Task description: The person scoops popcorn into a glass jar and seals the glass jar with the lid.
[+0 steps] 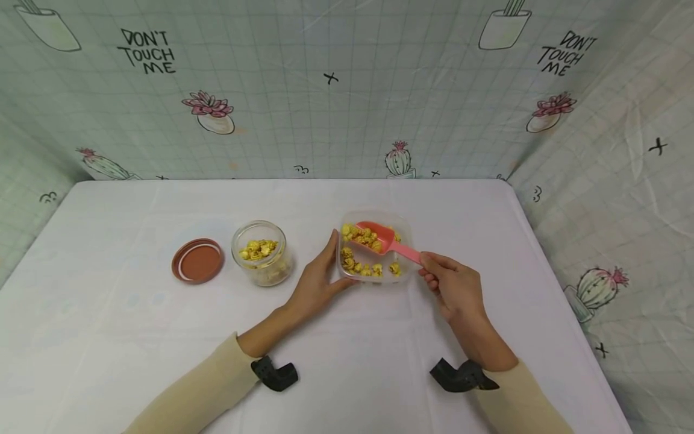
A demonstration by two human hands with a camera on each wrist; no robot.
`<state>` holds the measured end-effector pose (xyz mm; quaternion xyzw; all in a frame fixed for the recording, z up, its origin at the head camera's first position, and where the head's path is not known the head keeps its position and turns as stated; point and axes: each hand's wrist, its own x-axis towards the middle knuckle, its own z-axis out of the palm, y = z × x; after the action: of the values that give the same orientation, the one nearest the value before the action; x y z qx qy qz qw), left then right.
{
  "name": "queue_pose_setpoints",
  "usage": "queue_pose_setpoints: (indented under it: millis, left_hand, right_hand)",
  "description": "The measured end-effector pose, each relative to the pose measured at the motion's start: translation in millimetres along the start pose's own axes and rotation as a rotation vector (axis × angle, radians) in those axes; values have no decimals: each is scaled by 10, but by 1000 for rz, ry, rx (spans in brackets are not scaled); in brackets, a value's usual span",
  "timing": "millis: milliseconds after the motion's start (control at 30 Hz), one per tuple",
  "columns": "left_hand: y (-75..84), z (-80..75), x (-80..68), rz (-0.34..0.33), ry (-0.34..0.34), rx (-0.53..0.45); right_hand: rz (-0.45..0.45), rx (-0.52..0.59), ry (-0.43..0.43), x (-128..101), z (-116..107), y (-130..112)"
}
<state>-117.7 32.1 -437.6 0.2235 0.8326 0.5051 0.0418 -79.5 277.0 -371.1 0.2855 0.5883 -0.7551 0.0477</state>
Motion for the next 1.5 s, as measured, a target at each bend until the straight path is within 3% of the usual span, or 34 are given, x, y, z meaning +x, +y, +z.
queue_pose_setpoints:
  millis: [267, 567, 733, 967, 1100, 1233, 1400, 1500]
  left_hand:
    - [14, -2, -2, -8, 1, -5]
    - [29, -36, -50, -36, 12, -28]
    - [93, -125, -141, -59, 48, -66]
    - [253, -274, -394, -11, 51, -132]
    - [354, -399, -546, 83, 93, -194]
    - [400, -573, -650, 273, 171, -262]
    - [299, -856, -705, 519, 337, -324]
    - [207, -1030, -691, 559, 436, -310]
  right_hand:
    - [13, 91, -69, 8, -83, -22]
    - [-43, 133, -143, -55, -110, -101]
    - [-81, 136, -205, -111, -88, -167]
    - [-114, 167, -283, -187, -39, -258]
    - [-130, 148, -337, -220, 17, -304]
    - [-121, 119, -359, -249, 112, -348]
    - [-93, 79, -347, -273, 268, -389]
    - [-91, 57, -344, -282, 359, -416]
